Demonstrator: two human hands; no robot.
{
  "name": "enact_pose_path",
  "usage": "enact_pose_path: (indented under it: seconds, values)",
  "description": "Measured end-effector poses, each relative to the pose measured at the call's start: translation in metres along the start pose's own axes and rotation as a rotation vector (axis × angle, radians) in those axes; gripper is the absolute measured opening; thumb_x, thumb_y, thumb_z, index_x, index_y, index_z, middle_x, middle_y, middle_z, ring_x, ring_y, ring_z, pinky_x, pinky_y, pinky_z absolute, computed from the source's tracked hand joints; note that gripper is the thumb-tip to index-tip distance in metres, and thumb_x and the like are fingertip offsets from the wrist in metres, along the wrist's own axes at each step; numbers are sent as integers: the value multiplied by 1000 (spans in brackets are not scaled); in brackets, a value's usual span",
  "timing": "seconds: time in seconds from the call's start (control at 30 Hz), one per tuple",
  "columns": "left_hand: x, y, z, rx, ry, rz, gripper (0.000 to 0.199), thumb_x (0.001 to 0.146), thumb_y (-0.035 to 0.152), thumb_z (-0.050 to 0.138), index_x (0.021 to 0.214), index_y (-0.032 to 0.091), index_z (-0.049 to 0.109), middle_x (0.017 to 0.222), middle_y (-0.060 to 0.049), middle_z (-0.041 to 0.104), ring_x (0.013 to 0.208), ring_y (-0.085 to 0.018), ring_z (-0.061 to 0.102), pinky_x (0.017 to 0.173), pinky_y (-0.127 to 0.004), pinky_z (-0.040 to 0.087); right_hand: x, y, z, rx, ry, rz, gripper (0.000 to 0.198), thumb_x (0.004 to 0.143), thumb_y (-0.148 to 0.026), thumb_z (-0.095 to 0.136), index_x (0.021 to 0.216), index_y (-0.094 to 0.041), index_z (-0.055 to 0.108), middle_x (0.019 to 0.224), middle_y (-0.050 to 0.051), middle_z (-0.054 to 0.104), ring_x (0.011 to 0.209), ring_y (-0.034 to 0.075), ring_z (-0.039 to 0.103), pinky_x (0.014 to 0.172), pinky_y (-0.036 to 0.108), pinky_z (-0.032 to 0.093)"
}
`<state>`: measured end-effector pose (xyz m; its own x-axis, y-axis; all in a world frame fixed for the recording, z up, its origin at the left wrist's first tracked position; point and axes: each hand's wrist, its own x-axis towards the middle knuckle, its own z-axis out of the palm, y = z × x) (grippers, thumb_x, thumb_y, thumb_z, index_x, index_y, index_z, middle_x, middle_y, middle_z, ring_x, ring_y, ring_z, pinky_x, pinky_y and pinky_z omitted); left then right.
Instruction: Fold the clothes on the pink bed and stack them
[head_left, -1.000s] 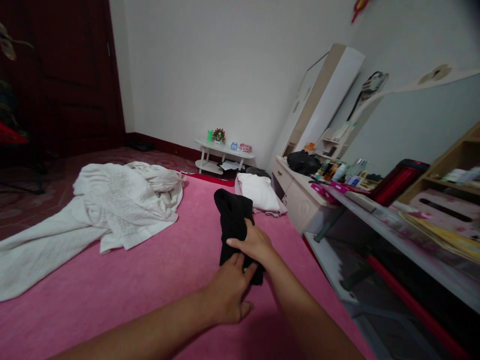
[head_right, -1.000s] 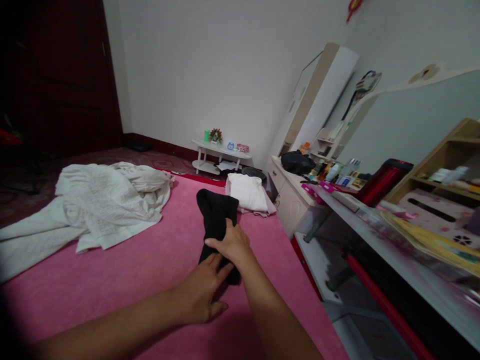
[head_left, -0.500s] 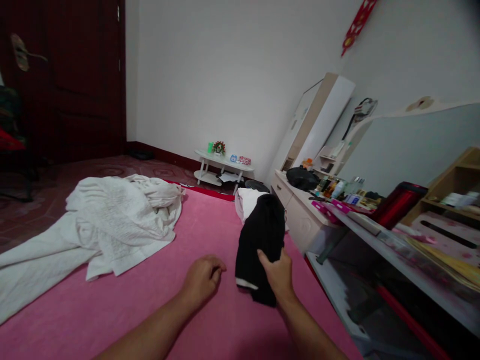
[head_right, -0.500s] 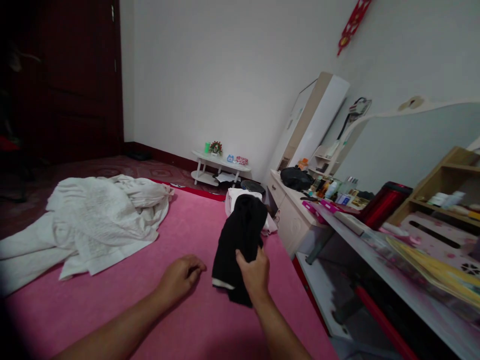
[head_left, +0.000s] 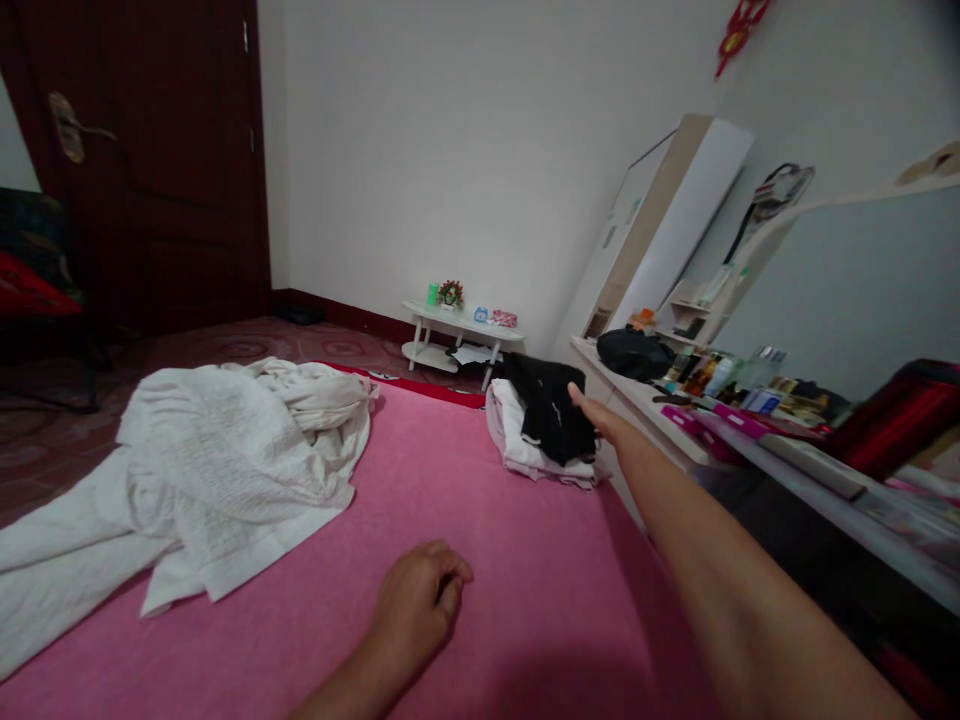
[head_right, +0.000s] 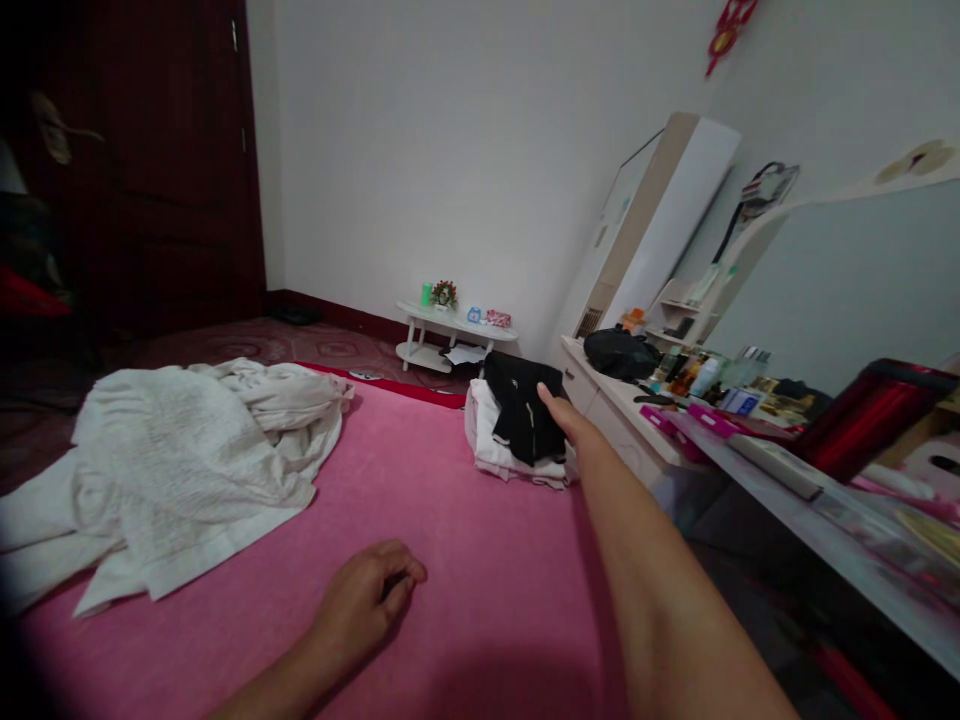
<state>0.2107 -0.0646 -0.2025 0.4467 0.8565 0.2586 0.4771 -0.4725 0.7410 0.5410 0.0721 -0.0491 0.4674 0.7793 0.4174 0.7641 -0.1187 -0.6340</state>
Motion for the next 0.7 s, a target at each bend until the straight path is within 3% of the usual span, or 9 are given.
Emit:
enact_pose_path:
  seconds: [0.13,0.3,0.43,0.53,0.6,0.7]
  values:
    - [2,-2,4,8,1,-14,24,73,13,48,79,25,68,82,-2,67,80,-19,61,74,-31,43,-10,33,24,-43,60,97,30,66,-33,61,88,-14,69,78,7,68,75,22,61,70,34,47]
    - [4,-6,6,4,-14,-16,23,73,14,48,79,25,67,82,-3,67,81,-20,61,73,-31,43,13,50,11,-119,214,171,45,63,-16,50,104,-17,66,88,6,67,79,21,61,74,33,47]
    - [3,-4,5,1,-9,-24,23,74,14,48,79,25,67,81,-2,66,80,-19,60,74,-31,42,18,56,8,-222,275,251,42,65,-11,51,103,-14,67,105,18,62,99,32,56,82,45,44]
    - [2,-2,5,-2,-10,-28,23,74,13,48,79,25,68,81,-2,66,80,-19,60,73,-31,42,10,48,24,-303,310,274,37,74,-23,55,106,-11,66,125,27,49,116,42,42,89,60,33]
    - [2,-1,5,-6,-2,-26,24,73,12,47,78,24,68,81,-2,66,79,-18,60,73,-30,41,3,31,39,-340,320,191,42,82,-37,51,117,-16,61,136,22,40,125,39,33,96,62,25]
    - [2,0,5,-8,19,-25,25,73,11,46,78,23,68,80,-1,66,79,-17,59,74,-29,41,-10,-5,64,-417,298,-106,50,88,-53,39,127,-24,53,143,14,35,130,34,28,102,59,20]
